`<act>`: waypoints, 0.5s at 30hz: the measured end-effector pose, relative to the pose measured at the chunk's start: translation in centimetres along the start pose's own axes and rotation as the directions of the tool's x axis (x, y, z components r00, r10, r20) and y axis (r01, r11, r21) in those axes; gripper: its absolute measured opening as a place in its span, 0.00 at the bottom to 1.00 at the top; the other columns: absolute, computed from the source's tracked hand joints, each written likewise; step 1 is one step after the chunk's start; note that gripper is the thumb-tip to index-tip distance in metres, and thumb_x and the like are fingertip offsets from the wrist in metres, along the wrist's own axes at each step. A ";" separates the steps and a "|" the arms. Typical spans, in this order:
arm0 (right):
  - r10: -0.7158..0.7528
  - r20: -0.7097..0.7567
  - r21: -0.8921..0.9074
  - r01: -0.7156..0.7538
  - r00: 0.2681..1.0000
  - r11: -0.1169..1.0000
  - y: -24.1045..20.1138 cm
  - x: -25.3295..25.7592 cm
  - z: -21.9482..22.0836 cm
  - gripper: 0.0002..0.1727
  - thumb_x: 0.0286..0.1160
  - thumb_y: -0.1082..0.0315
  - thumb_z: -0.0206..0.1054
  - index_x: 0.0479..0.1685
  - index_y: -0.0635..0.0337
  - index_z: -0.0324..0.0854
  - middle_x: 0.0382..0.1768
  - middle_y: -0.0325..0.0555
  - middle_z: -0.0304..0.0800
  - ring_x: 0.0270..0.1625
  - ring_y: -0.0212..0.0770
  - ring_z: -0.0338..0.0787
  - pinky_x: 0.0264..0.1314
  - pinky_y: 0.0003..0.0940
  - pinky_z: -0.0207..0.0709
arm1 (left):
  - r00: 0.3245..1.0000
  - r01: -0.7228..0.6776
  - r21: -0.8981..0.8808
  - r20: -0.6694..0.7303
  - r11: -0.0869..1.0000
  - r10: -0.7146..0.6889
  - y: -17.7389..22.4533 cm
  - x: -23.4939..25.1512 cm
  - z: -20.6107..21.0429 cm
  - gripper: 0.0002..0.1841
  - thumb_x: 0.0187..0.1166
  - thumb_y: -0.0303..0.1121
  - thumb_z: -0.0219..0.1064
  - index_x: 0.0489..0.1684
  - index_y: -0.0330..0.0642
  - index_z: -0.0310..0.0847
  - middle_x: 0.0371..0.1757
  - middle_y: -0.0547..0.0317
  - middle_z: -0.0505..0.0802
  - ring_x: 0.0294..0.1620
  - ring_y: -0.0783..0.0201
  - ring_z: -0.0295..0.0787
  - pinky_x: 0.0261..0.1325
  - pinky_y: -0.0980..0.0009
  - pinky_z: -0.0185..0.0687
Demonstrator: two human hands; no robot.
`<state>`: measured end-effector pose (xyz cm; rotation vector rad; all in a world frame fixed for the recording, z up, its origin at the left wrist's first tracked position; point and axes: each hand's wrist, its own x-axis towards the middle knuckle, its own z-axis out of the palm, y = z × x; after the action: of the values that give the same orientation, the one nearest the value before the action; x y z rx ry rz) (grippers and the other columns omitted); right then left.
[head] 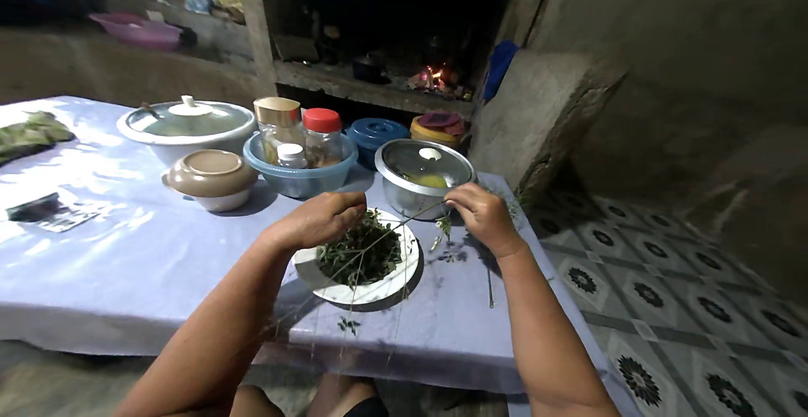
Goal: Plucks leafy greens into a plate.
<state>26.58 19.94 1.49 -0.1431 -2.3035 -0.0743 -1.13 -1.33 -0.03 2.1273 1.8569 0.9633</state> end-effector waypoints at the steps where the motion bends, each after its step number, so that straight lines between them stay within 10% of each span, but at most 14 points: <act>1: 0.039 -0.005 0.022 -0.039 0.999 0.999 0.3 0.0 -0.4 0.08 0.81 0.70 0.68 0.47 0.59 0.93 0.48 0.49 0.94 0.49 0.42 0.94 0.55 0.41 0.89 | 1.000 0.012 -0.032 -0.006 0.999 -0.012 -0.1 -0.1 -0.3 0.18 0.92 0.41 0.45 0.43 0.49 0.83 0.24 0.64 0.82 0.21 0.66 0.77 0.25 0.62 0.75; 7: 0.373 0.057 0.345 -0.368 0.926 0.863 -0.2 0.3 -1.3 0.10 0.84 0.70 0.65 0.50 0.64 0.90 0.47 0.47 0.93 0.28 0.32 0.87 0.32 0.29 0.86 | 0.999 0.037 -0.295 0.035 0.955 -0.028 -0.4 0.1 -0.3 0.17 0.92 0.41 0.50 0.40 0.46 0.84 0.26 0.64 0.83 0.23 0.70 0.75 0.27 0.72 0.71; 15: 0.584 0.244 0.511 -0.614 0.774 0.601 0.4 0.2 -2.5 0.11 0.88 0.71 0.60 0.53 0.67 0.87 0.41 0.49 0.92 0.22 0.33 0.84 0.26 0.29 0.83 | 0.995 -0.096 -0.003 -0.029 0.995 0.096 0.2 0.3 0.8 0.10 0.86 0.37 0.63 0.50 0.48 0.91 0.51 0.63 0.92 0.44 0.67 0.90 0.49 0.61 0.89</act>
<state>28.31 20.10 3.31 -0.6114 -2.0997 0.9774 -0.51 -0.88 -0.40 2.2299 1.7780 1.0226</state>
